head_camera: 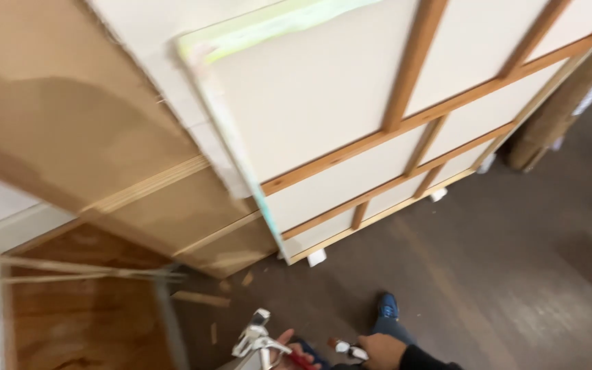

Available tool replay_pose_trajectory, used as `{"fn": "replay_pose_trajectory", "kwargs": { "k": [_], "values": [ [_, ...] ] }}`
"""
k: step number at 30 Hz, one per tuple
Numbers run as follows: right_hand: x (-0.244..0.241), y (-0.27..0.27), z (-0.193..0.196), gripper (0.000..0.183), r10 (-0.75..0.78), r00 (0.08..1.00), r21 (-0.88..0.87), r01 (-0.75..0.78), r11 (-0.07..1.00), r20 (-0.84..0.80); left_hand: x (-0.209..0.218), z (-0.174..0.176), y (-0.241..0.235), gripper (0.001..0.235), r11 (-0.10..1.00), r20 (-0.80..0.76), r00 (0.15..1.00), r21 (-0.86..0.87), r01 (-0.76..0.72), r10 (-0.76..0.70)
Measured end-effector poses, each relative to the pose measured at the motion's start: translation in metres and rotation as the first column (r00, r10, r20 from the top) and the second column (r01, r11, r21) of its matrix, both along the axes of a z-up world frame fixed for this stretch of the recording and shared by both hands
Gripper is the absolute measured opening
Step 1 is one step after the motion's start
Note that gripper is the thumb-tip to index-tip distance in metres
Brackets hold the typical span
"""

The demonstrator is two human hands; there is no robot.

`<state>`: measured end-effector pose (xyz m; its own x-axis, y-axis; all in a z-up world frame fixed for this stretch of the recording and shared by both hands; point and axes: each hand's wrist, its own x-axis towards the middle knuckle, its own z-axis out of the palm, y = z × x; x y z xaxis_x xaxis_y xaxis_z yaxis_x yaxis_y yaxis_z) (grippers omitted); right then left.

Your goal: Stretching and stapling fabric or canvas onto a wooden frame using a staple gun and pliers.

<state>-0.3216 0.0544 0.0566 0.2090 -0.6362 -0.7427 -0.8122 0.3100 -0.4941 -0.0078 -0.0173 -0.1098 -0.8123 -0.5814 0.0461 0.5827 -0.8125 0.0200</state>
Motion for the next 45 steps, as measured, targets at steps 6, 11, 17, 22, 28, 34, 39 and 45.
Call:
{"fn": "replay_pose_trajectory", "kwargs": {
  "k": [6, 11, 17, 22, 28, 34, 39, 45],
  "values": [
    [-0.077, -0.002, -0.059, 0.022, 0.169, 0.985, -0.120, -0.172, 0.978, -0.035, -0.062, 0.013, -0.010, 0.063, 0.997, 0.185, 0.980, -0.028, -0.070, 0.073],
    [-0.165, -0.020, -0.095, 0.026, 0.148, 0.988, -0.111, -0.142, 0.984, 0.052, -0.170, 0.203, -0.042, 0.073, 0.974, 0.486, 0.844, -0.113, -0.195, 0.225],
    [-0.247, -0.032, -0.053, 0.034, 0.170, 0.985, -0.062, -0.170, 0.983, -0.014, -0.288, 0.312, -0.108, 0.065, 0.977, 0.787, 0.579, -0.172, -0.123, 0.212],
    [-0.308, -0.028, -0.131, 0.035, 0.252, 0.966, -0.080, -0.247, 0.966, 0.064, -0.360, 0.349, -0.199, 0.031, 0.888, 0.761, 0.502, -0.458, -0.034, 0.412],
    [-0.311, -0.044, -0.084, 0.041, 0.290, 0.954, -0.050, -0.287, 0.957, 0.080, -0.425, 0.457, -0.281, 0.027, 0.750, 0.743, 0.228, -0.658, 0.073, 0.629],
    [-0.332, -0.056, -0.117, 0.038, 0.238, 0.958, -0.074, -0.228, 0.971, 0.163, -0.448, 0.498, -0.308, 0.049, 0.632, 0.637, 0.164, -0.770, 0.087, 0.753],
    [-0.328, -0.056, -0.102, 0.031, 0.195, 0.977, -0.166, -0.178, 0.970, 0.089, -0.447, 0.493, -0.326, 0.051, 0.564, 0.566, 0.050, -0.825, 0.049, 0.823],
    [-0.328, -0.065, -0.101, 0.031, 0.208, 0.966, -0.170, -0.182, 0.969, 0.153, -0.442, 0.514, -0.327, 0.050, 0.555, 0.555, -0.017, -0.829, 0.063, 0.832]
  ]
}}
